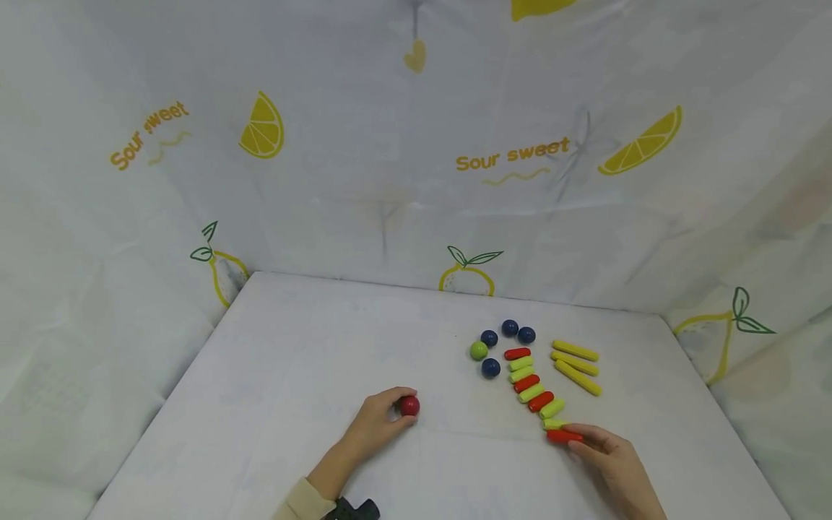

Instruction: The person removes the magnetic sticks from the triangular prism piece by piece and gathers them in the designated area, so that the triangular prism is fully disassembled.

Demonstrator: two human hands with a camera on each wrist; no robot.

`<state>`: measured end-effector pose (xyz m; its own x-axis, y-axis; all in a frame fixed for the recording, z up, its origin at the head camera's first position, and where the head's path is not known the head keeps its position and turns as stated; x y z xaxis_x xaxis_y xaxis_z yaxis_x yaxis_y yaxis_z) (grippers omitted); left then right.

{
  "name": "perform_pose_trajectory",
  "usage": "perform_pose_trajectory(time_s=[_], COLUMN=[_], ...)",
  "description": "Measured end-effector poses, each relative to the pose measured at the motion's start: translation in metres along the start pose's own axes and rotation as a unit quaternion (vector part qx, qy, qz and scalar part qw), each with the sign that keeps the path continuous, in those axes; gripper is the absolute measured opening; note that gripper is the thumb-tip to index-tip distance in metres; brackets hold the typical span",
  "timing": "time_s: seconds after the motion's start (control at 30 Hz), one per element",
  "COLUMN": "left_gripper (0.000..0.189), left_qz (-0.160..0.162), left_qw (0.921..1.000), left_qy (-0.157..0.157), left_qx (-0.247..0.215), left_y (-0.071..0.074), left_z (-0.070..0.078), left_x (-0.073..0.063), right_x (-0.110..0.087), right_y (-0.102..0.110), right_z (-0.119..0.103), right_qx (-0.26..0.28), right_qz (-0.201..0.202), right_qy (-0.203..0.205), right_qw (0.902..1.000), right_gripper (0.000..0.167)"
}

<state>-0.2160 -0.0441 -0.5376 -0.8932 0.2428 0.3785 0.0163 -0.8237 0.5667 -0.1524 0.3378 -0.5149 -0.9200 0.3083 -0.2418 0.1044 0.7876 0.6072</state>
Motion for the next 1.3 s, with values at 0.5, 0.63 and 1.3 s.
perform_pose_trajectory(time_s=[0.5, 0.63, 1.3], left_gripper=[0.037, 0.037, 0.04], left_qz=[0.001, -0.001, 0.011], left_qw=[1.0, 1.0, 0.9998], left_qy=[-0.003, -0.003, -0.014], left_qx=[-0.004, -0.001, -0.009], left_y=[-0.001, -0.001, -0.001], left_z=[0.001, 0.001, 0.002], left_x=[0.0, 0.0, 0.0], right_x=[0.006, 0.007, -0.015], right_y=[-0.003, -0.001, -0.085], right_z=[0.007, 0.007, -0.097], right_qx=[0.0, -0.016, 0.168], right_qz=[0.044, 0.073, -0.061], right_qy=[-0.001, 0.001, 0.143], right_qw=[0.999, 0.9972, 0.9735], right_gripper=[0.049, 0.055, 0.042])
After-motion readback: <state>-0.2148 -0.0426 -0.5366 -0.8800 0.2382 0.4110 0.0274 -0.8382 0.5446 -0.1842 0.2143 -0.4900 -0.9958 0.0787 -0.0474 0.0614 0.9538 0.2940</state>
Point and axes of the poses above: each hand's wrist, its own x-axis towards the middle knuckle, its own y-axis out of the back of the hand, z = x × y, the point moved 3 cm from there along x, towards the middle knuckle, and after that the axes turned 9 degrees about z, right-handed, at the moved point
